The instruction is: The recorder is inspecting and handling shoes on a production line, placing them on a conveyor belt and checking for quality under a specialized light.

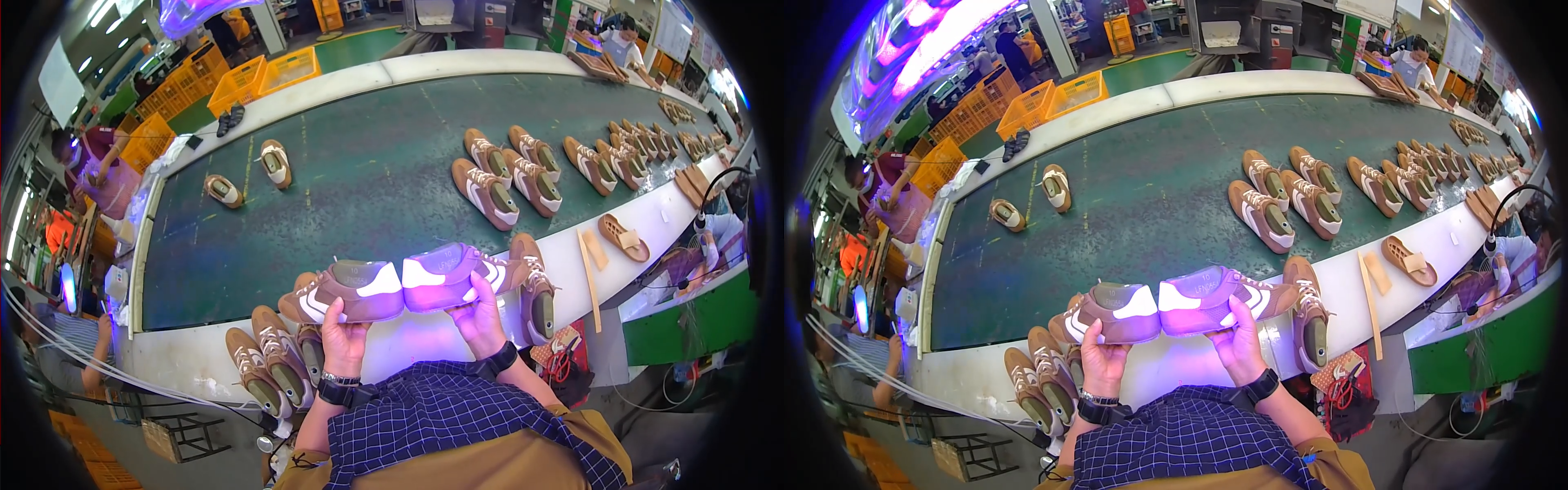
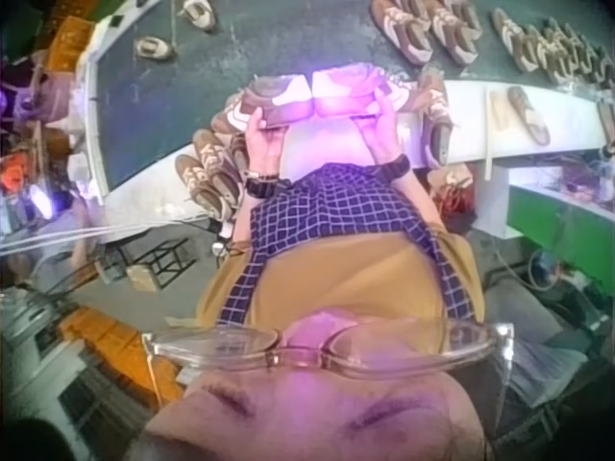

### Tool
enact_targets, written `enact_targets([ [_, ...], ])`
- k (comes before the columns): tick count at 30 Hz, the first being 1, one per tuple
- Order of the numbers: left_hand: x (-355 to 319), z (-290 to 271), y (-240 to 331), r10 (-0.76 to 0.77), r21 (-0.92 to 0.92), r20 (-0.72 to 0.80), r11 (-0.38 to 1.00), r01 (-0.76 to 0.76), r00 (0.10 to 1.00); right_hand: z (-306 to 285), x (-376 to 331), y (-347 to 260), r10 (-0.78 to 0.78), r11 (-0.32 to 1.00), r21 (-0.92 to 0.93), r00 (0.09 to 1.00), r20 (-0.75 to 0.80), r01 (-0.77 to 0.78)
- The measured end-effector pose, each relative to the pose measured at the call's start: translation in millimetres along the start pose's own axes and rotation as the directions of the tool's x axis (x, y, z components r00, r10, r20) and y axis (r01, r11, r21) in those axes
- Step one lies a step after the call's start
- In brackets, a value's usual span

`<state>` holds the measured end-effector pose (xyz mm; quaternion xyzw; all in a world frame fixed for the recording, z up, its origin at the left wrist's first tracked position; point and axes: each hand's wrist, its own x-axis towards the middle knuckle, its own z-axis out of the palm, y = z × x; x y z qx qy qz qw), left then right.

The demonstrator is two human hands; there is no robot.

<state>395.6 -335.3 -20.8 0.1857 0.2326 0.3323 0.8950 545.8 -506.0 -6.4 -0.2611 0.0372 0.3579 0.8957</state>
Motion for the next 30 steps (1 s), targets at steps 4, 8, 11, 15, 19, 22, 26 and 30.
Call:
enact_targets([
  [4, 0.2, 0.4, -1.2, -0.003, -0.007, -0.012, 1.0, 0.003, 1.0, 0.3, 0.2, 2.5, -0.002, 1.0, 0.008, 0.999, -0.049, 0.003],
  [8, 1.7, 2.5, -3.0, -0.014, -0.022, -0.046, 1.0, 0.013, 0.999, -1.1, 1.2, 2.7, 0.005, 1.0, 0.028, 0.999, -0.052, -0.003],
  [11, 2.2, 3.5, -3.3, -0.018, -0.032, -0.049, 0.999, 0.017, 0.999, -2.1, 2.2, 2.5, 0.006, 1.0, 0.011, 0.999, -0.052, -0.006],
  [15, 2.8, 4.6, -3.4, -0.015, -0.033, -0.04, 0.999, 0.014, 0.999, -2.2, 3.1, 3.3, -0.003, 1.0, 0.008, 0.999, -0.04, 0.003],
  [19, 2.9, 5.0, -2.7, -0.029, -0.054, -0.037, 0.998, 0.027, 0.999, -1.9, 3.6, 3.2, -0.006, 1.0, -0.005, 0.999, -0.047, 0.006],
  [22, 3.8, 4.9, -1.6, -0.037, -0.072, -0.029, 0.997, 0.035, 0.999, -2.3, 3.6, 3.8, -0.009, 1.0, -0.003, 0.999, -0.049, 0.009],
  [26, 5.1, 4.8, -1.7, -0.034, -0.059, -0.039, 0.998, 0.032, 0.999, -3.9, 3.6, 4.8, -0.007, 1.0, 0.003, 0.999, -0.049, 0.007],
  [30, 6.4, 5.0, -2.3, -0.035, -0.049, -0.041, 0.998, 0.033, 0.999, -5.4, 4.2, 5.2, -0.009, 1.0, 0.017, 0.999, -0.04, 0.01],
])
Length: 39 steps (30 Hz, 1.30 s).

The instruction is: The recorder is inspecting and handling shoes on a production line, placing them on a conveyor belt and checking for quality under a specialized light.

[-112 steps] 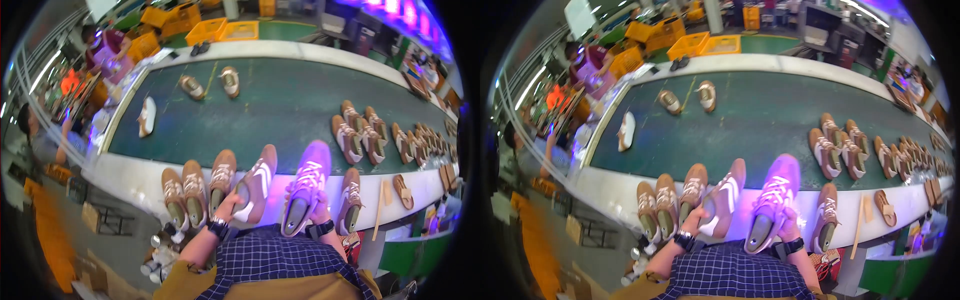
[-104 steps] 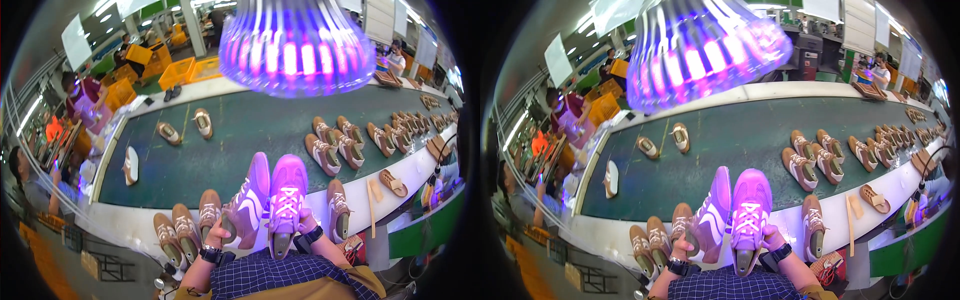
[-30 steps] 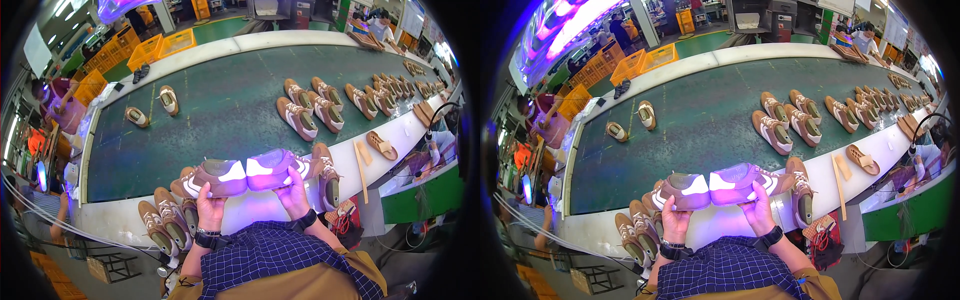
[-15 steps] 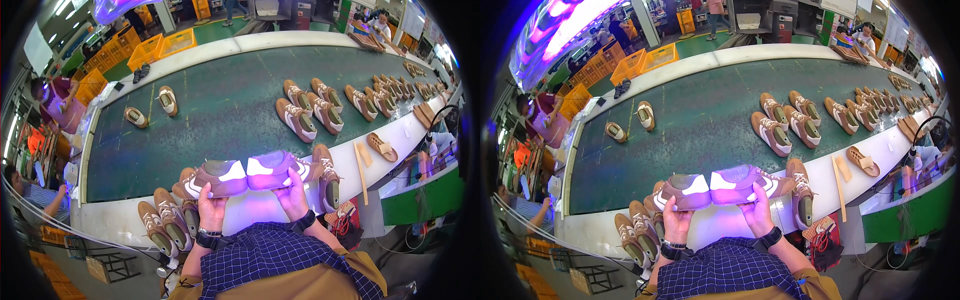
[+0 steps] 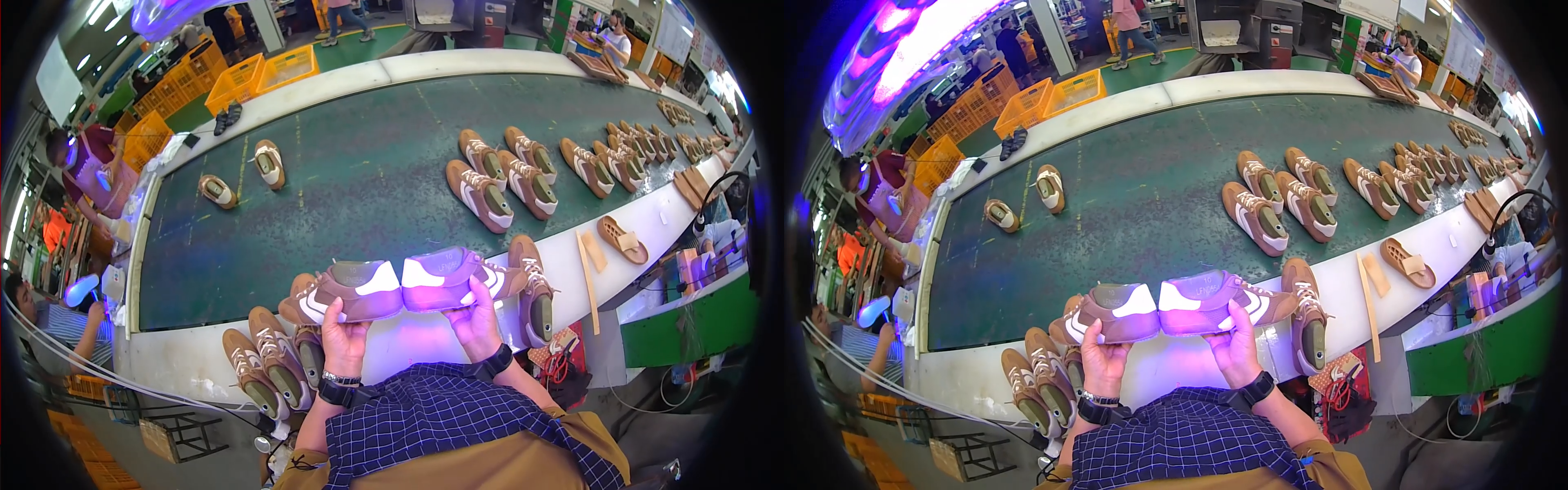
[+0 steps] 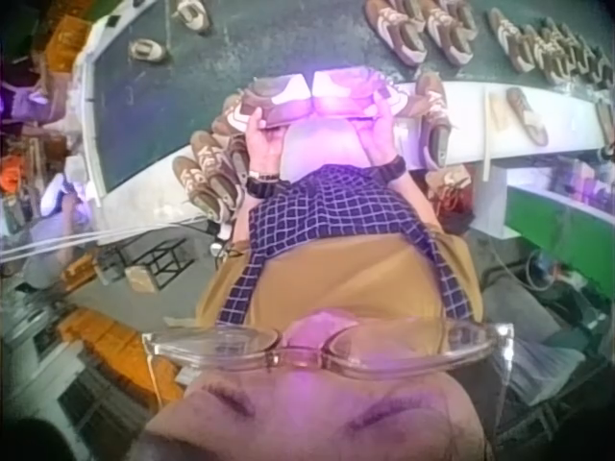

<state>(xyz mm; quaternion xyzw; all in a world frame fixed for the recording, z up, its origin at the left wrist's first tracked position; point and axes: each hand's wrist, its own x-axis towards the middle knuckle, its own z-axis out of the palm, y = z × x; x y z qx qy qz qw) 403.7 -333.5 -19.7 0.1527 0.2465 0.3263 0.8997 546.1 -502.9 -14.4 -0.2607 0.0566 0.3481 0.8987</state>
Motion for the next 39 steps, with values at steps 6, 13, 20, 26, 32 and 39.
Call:
enact_targets([
  [6, 0.4, -0.9, -0.7, 0.002, -0.004, 0.001, 1.0, -0.002, 1.0, -0.8, -0.6, -0.1, -0.004, 1.0, -0.003, 0.999, -0.033, 0.003],
  [13, 1.7, -1.9, -1.4, 0.002, 0.008, -0.01, 1.0, -0.002, 1.0, -0.8, -1.2, -0.5, -0.01, 1.0, -0.013, 1.0, -0.018, 0.01],
  [20, 2.6, -1.8, -3.1, 0.018, 0.016, -0.003, 1.0, -0.018, 1.0, -4.8, 1.4, 0.7, -0.014, 1.0, 0.007, 1.0, -0.017, 0.014],
  [26, 2.4, -3.0, -5.2, 0.029, 0.075, -0.037, 0.997, -0.027, 0.999, -7.6, 1.2, 0.3, -0.01, 1.0, 0.01, 1.0, 0.001, 0.01],
  [32, -1.9, -2.5, -2.3, 0.074, 0.154, 0.016, 0.985, -0.075, 0.997, -6.4, -2.4, -3.9, -0.072, 0.993, -0.089, 0.996, 0.047, 0.076],
  [39, -6.9, 2.6, 4.6, 0.128, 0.174, 0.1, 0.974, -0.144, 0.987, -8.8, -1.0, -8.5, -0.071, 0.99, -0.113, 0.991, 0.117, 0.084],
])
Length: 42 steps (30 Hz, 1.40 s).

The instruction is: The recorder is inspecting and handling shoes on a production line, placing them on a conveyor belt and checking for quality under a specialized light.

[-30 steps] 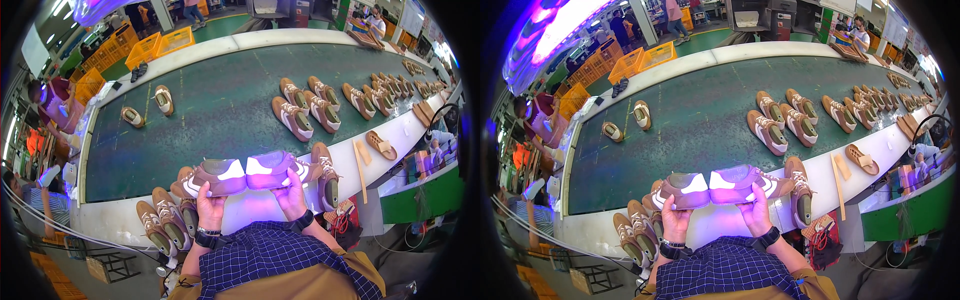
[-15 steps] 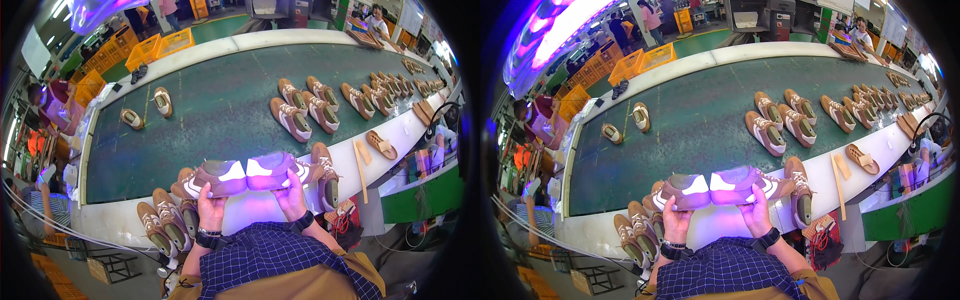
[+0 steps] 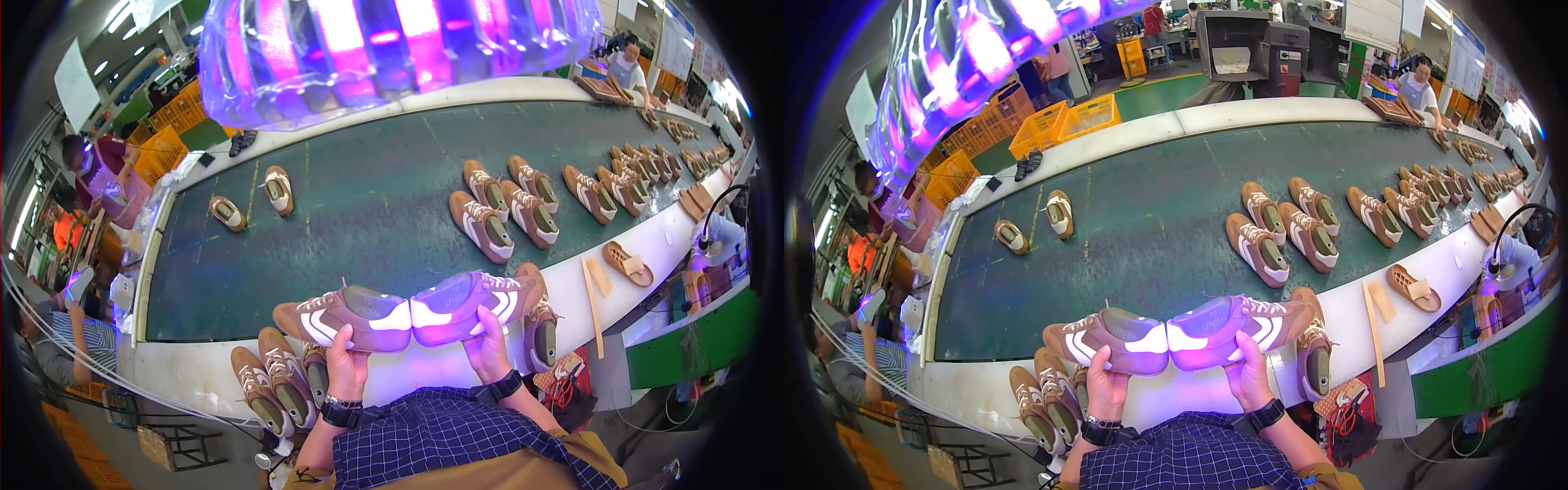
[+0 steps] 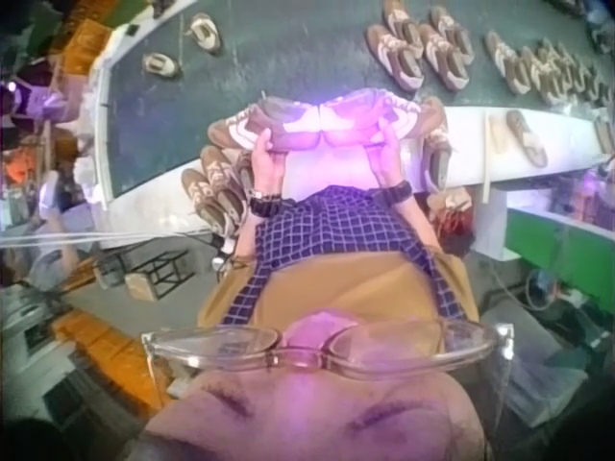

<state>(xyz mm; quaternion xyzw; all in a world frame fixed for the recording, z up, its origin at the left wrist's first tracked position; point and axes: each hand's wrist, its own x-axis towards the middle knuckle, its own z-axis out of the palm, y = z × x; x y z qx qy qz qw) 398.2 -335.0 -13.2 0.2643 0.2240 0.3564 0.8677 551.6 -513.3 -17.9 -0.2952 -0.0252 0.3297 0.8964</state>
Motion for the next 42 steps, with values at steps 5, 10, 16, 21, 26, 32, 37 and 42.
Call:
enact_targets([
  [5, -3.5, 1.1, 1.5, 0.034, 0.035, 0.009, 0.999, -0.035, 0.999, -3.2, -0.3, -3.6, -0.023, 0.999, -0.046, 1.0, 0.02, 0.024],
  [10, -3.8, 1.6, 2.9, 0.045, 0.074, 0.012, 0.996, -0.046, 0.999, -1.5, -2.8, -7.8, -0.009, 0.998, -0.069, 1.0, 0.025, 0.011],
  [16, 4.7, -21.1, -4.9, -0.17, -0.08, 0.124, 0.98, 0.18, 0.978, -24.1, 1.0, -19.2, 0.104, 0.993, -0.067, 0.994, 0.029, -0.102],
  [21, 20.0, -63.3, -29.6, -0.483, -0.057, 0.112, 0.869, 0.491, 0.868, -69.0, -4.1, -36.1, 0.375, 0.91, -0.155, 0.923, -0.087, -0.384],
  [26, 14.9, -86.6, -27.6, -0.528, 0.072, 0.256, 0.846, 0.528, 0.81, -102.0, -17.9, -46.1, 0.378, 0.881, -0.248, 0.915, -0.14, -0.402],
  [32, -3.4, -102.2, -18.7, -0.325, 0.245, -0.202, 0.897, 0.369, 0.924, -94.3, -28.6, -77.8, -0.065, 0.063, -0.965, 0.964, -0.257, -0.253],
  [37, -9.0, -83.2, -14.3, -0.154, 0.593, -0.058, 0.789, 0.158, 0.986, -59.5, -10.8, -104.0, -0.056, -0.044, -0.988, 0.987, 0.149, 0.146],
  [42, -7.7, -34.6, -3.8, 0.04, 0.781, -0.023, 0.625, -0.007, 0.999, -56.7, 114.6, -121.9, -0.276, -0.127, -0.981, 0.944, 0.179, 0.148],
])
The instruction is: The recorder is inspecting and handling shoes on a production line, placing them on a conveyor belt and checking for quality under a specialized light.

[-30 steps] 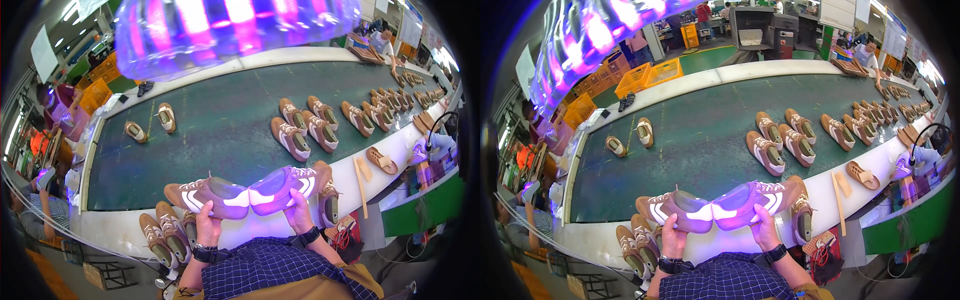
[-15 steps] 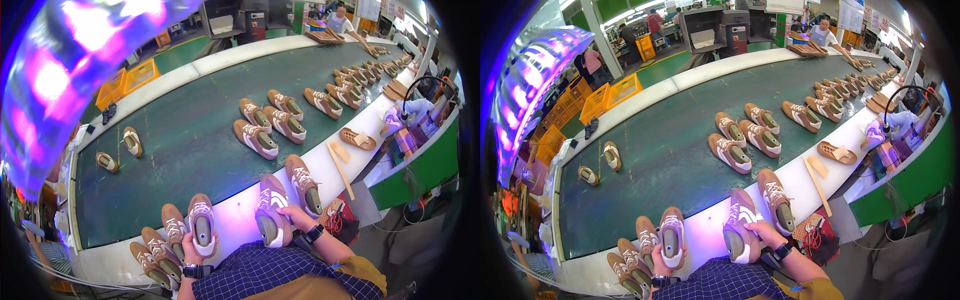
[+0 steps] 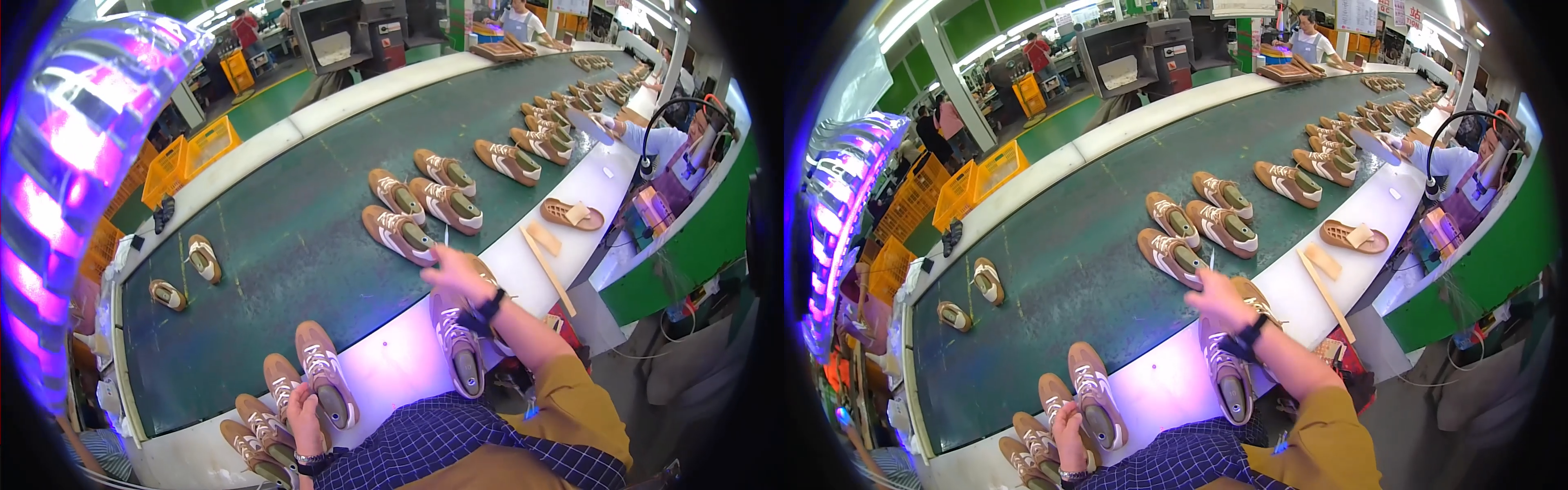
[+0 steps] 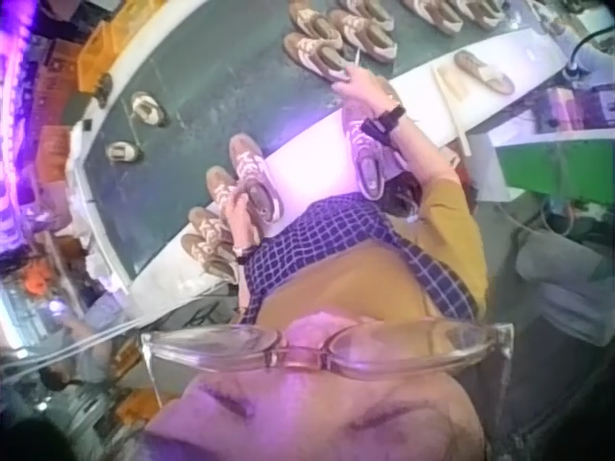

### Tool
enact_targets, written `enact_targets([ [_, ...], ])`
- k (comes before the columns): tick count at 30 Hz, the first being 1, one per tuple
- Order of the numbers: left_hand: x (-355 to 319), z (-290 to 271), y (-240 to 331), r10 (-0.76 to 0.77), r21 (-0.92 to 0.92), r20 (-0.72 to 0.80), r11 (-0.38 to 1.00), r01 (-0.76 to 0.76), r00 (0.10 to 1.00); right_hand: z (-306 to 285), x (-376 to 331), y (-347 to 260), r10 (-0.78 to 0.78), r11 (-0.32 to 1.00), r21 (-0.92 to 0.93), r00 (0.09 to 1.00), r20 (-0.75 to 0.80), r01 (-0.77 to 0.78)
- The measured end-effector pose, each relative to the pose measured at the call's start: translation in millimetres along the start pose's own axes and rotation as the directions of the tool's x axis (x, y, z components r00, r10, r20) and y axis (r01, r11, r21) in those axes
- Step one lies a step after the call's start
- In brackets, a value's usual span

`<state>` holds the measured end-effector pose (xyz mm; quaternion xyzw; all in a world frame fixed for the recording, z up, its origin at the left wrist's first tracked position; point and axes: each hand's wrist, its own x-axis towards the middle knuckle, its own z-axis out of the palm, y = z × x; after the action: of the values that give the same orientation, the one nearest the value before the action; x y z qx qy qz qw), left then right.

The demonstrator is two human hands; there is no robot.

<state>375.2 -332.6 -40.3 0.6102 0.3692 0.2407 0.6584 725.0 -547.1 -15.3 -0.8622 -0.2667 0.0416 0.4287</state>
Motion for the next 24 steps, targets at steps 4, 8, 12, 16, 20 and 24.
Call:
enact_targets([
  [4, 1.8, 14.6, 11.5, 0.091, -0.054, -0.015, 0.994, -0.092, 0.996, 23.6, 105.7, 41.7, 0.166, 0.972, -0.17, 0.986, 0.005, -0.163],
  [8, -1.5, 15.4, 14.4, 0.119, -0.11, -0.111, 0.985, -0.131, 0.987, 60.0, 139.0, 68.8, 0.369, 0.916, -0.222, 0.92, 0.133, -0.335],
  [12, -9.3, 19.5, 28.7, 0.168, -0.09, -0.269, 0.976, -0.198, 0.948, 81.8, 133.8, 76.4, 0.36, 0.93, -0.152, 0.915, 0.184, -0.335],
  [16, -7.4, 46.3, 48.6, 0.351, -0.238, -0.099, 0.9, -0.365, 0.931, 93.4, 84.8, 62.2, 0.19, 0.394, 0.73, 0.827, 0.529, -0.558],
  [20, 19.4, 76.6, 56.1, 0.024, -0.145, 0.257, 0.989, 0.014, 0.966, 84.5, 4.8, 10.0, -0.162, 0.136, 0.745, 0.727, 0.667, -0.653],
  [24, 48.6, 105.7, 21.8, 0.203, -0.471, 0.464, 0.881, 0.046, 0.862, 52.7, -62.6, -56.7, -0.335, 0.566, 0.737, 0.715, 0.614, -0.368],
])
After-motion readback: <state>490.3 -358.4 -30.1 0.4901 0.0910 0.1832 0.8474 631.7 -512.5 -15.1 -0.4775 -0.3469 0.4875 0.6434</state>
